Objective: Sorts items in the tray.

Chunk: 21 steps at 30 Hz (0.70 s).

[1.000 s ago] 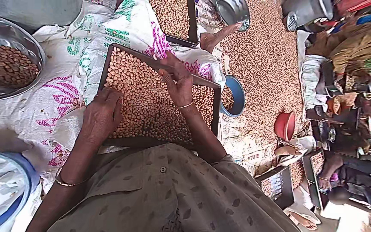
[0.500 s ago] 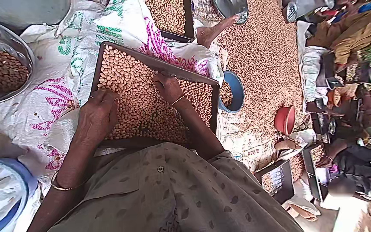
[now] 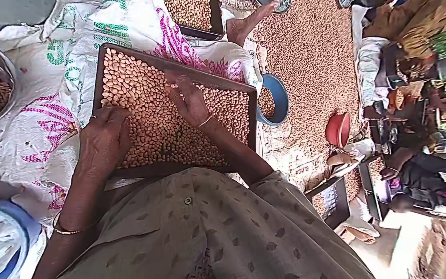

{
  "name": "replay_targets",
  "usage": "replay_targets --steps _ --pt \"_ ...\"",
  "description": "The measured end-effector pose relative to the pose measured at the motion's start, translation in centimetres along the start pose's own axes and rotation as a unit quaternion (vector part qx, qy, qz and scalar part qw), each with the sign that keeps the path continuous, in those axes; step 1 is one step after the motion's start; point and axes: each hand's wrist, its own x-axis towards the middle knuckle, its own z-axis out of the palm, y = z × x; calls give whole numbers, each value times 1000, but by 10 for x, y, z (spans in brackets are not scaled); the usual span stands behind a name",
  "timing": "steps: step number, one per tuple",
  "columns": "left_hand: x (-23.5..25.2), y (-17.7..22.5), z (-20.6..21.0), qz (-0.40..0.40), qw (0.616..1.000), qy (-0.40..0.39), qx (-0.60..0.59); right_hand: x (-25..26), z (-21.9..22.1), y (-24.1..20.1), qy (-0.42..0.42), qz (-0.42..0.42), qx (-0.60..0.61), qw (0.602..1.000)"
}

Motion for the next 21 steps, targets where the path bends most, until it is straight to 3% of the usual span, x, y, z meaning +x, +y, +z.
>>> replay_targets --steps 2,4,7,10,13,15,18,21 --pt "0 0 -1 -5 1000 -7 2 -27 25 -2 -117 -90 -122 982" --pt "0 1 -1 -6 1000 -6 5 -41 31 18 -103 -121 -192 969" --pt "1 0 -1 -3 1000 -8 7 -45 6 51 -28 -65 -288 955" --pt "1 -1 -1 0 1000 -6 7 -57 -28 59 -27 40 -363 930" --pt "0 -2 0 -1 1000 -9 2 -65 -71 33 -163 250 -303 905" --pt "0 -1 0 -1 1000 -7 5 -69 -95 21 -240 309 -188 901" --pt "1 -2 1 -1 1000 -13 14 -71 -105 6 -283 287 -69 912" --pt "-1 -2 2 1 1000 -15 16 -58 -80 -10 -206 219 -157 941"
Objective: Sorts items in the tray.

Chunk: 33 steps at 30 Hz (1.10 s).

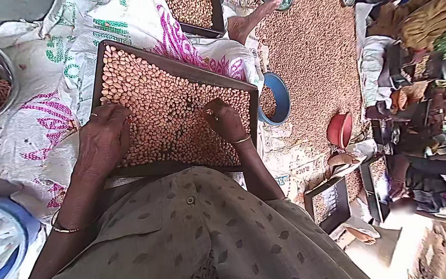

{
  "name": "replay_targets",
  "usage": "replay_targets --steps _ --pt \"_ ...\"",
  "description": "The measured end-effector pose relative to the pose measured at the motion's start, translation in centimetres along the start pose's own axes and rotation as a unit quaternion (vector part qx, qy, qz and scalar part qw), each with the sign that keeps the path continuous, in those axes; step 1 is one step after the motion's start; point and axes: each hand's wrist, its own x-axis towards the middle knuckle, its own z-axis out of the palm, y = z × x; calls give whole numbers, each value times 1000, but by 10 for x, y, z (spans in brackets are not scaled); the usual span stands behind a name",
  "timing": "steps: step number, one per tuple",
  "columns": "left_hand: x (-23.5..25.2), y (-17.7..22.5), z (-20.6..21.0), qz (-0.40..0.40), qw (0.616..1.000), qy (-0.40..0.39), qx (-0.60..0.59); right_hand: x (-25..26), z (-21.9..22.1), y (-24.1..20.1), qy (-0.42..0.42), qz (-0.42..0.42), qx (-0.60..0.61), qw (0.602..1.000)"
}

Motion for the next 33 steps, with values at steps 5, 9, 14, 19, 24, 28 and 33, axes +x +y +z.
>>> replay_targets --steps 5,9,14,19,24,28,33 --pt "-2 -4 2 -6 1000 12 -12 20 69 -46 35 -248 79 965" --pt "0 0 -4 13 998 38 -58 19 87 -28 54 -277 3 959" --pt "-2 -9 -10 -3 973 106 -205 9 52 43 128 -108 -44 985" --pt "-4 -12 -9 -26 963 116 -242 -10 12 48 33 -4 62 998" --pt "-4 -11 -8 -29 977 94 -188 -5 -19 26 -125 -74 278 950" --pt "-5 -12 -7 -33 976 91 -194 29 -12 47 70 -41 142 986" --pt "-3 -9 -9 -25 974 101 -199 42 16 1 37 -127 232 964"
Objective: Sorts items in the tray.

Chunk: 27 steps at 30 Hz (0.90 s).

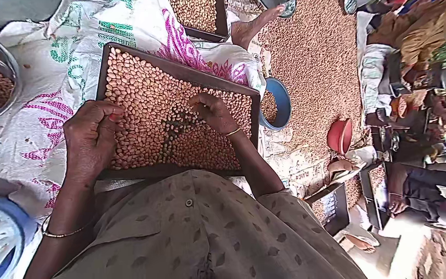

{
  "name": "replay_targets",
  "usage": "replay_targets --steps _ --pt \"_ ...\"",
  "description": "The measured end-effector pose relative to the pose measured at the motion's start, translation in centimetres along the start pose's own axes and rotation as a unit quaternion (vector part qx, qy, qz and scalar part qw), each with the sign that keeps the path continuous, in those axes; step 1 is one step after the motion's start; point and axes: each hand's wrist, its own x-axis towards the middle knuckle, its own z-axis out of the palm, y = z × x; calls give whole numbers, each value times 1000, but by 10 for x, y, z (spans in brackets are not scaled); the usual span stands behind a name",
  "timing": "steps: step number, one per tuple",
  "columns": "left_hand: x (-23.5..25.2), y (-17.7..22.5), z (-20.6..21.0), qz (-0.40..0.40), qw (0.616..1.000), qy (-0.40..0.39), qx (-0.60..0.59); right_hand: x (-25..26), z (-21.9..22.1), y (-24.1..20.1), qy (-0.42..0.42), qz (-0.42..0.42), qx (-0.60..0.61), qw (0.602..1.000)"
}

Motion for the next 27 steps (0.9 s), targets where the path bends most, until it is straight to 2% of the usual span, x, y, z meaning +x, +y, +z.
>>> replay_targets --steps 4,8,11,16,17,19,20,22,23,24,27 --pt "0 2 0 -1 1000 1 10 13 54 -15 -46 -102 -8 994" --pt "-1 2 -1 -12 1000 2 6 13 94 -17 -22 -126 -117 985" --pt "0 2 0 -17 1000 4 -1 9 95 -19 -11 -131 -152 980" --pt "1 -1 -1 -14 999 19 -42 4 62 -23 -138 -134 -73 979" --pt "1 -2 -2 -11 998 22 -57 7 53 -23 -103 -134 -33 985" --pt "2 -3 -3 -16 996 29 -87 21 34 -23 94 -86 125 984" --pt "3 -2 -3 -24 994 31 -99 33 21 -26 183 -43 220 957" --pt "1 -1 -4 -37 992 34 -112 52 5 -34 252 41 331 908" --pt "1 0 -4 -42 992 34 -114 54 9 -36 239 51 328 912" --pt "2 0 -5 -45 992 34 -112 51 21 -40 195 41 293 935" --pt "3 -1 -4 -44 992 36 -114 34 72 -44 15 -42 108 993"
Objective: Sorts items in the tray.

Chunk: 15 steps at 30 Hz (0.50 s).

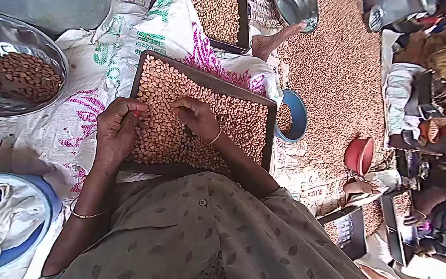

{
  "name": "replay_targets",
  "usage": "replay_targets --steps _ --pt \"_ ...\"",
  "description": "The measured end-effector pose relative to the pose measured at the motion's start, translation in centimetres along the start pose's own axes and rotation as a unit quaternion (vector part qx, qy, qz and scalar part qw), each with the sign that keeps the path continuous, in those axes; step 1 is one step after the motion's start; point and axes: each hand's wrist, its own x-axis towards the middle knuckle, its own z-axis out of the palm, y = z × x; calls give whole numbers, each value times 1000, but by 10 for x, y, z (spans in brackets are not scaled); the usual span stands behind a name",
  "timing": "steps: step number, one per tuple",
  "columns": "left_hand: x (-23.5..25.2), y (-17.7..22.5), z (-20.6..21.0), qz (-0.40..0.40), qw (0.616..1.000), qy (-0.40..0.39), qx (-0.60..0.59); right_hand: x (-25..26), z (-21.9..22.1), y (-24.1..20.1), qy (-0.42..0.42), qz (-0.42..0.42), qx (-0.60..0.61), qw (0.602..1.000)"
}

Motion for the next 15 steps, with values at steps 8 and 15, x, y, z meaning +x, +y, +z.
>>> replay_targets --steps 8,15 --pt "-3 4 -1 -17 1000 -4 3 -14 47 24 11 -107 -217 970" --pt "-2 5 0 -21 1000 -7 -13 -11 46 27 24 -129 -285 949"
